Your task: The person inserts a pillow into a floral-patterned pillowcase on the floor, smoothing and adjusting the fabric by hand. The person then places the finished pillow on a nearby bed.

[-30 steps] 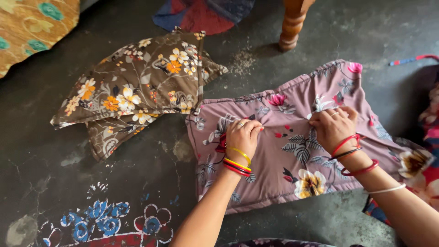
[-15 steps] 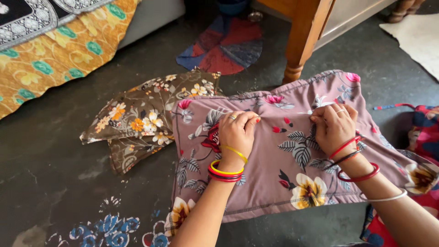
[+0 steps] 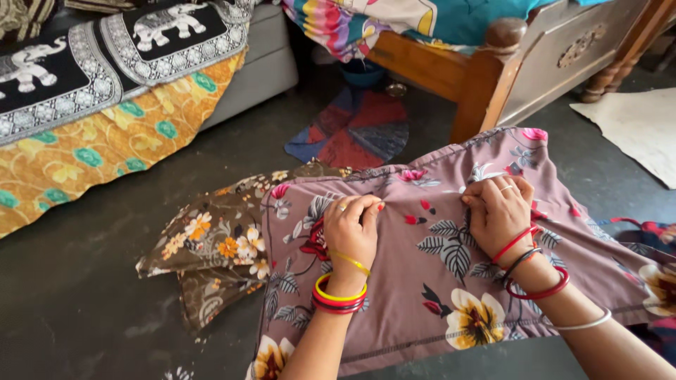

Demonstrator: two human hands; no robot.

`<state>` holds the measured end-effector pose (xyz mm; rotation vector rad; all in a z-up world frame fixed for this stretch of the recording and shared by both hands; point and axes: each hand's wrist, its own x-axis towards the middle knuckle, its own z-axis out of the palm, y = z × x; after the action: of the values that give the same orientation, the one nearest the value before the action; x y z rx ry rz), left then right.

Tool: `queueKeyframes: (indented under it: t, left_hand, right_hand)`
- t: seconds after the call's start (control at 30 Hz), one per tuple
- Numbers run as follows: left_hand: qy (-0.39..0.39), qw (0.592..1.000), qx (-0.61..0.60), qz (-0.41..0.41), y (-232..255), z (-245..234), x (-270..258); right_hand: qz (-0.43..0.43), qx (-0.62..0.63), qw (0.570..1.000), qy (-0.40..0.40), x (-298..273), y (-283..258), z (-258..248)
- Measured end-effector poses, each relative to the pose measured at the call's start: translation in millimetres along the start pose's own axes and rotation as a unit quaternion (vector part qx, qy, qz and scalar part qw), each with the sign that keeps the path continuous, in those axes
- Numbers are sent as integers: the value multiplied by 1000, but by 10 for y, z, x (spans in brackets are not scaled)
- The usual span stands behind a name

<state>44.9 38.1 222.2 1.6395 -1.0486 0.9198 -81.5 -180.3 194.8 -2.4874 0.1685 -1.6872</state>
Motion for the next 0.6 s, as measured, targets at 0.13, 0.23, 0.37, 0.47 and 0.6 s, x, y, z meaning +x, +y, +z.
queueKeyframes:
  t: [0.13, 0.23, 0.37, 0.47, 0.6]
  left_hand:
    - [-10, 1000, 4, -8, -227, -40, 113]
    - [-24, 999, 15, -20, -300, -80, 310]
    - [-39, 997, 34, -56, -278, -192, 626]
    - [-45, 996, 40, -63, -235, -338, 862]
    - [-52, 994, 43, -80, -113, -554, 1223]
  right_hand:
    - [10, 5, 1000, -16, 108, -20, 238]
    - [32, -3, 999, -22, 261, -73, 370]
    - [57, 13, 998, -34, 538, -207, 398]
    - [75, 38, 996, -38, 771, -344, 317]
    - [88, 33, 994, -50, 1169, -533, 132]
